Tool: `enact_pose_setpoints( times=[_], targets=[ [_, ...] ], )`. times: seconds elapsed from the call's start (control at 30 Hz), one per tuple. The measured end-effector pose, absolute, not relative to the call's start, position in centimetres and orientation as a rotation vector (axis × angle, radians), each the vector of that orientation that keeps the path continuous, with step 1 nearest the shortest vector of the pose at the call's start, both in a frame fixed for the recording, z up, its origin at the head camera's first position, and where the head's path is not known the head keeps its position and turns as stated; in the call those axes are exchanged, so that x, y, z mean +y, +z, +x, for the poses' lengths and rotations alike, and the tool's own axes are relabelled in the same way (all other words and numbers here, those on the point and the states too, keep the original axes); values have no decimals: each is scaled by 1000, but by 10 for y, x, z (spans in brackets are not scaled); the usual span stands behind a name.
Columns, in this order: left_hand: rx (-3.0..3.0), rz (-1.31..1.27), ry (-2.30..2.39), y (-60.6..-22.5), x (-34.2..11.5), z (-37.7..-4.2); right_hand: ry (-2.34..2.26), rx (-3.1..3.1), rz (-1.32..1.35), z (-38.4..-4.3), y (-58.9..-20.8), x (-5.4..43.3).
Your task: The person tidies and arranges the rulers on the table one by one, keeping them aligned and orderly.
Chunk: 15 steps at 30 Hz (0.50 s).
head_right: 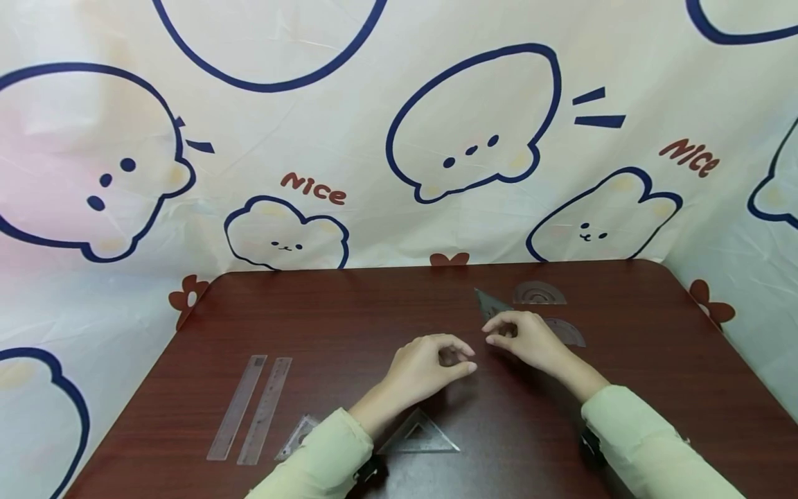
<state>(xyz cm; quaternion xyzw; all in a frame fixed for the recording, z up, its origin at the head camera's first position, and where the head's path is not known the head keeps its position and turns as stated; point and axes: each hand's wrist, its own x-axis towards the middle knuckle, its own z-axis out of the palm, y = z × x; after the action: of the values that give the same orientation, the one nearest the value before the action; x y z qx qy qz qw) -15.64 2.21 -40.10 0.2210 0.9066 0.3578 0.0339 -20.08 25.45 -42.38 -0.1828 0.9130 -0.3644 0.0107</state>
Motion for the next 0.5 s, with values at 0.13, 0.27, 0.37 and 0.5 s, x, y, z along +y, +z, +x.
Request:
enact_pose_setpoints(
  times=[0.13, 0.27, 0.37, 0.5],
  targets=[
    [2787, 645, 1151, -401, 31, -157, -1130, 2866, -588, -208, -426, 258],
    [2790, 584, 1192, -400, 39, -158, -1119, 2876, -590, -217, -426, 262],
    [2787, 510, 1238, -399, 45, -160, -1120, 2873, -584, -223, -424, 264],
    [2774, 416, 1313, -398, 52, -162, -1125, 2861, -583, -230, -423, 265]
  ],
)
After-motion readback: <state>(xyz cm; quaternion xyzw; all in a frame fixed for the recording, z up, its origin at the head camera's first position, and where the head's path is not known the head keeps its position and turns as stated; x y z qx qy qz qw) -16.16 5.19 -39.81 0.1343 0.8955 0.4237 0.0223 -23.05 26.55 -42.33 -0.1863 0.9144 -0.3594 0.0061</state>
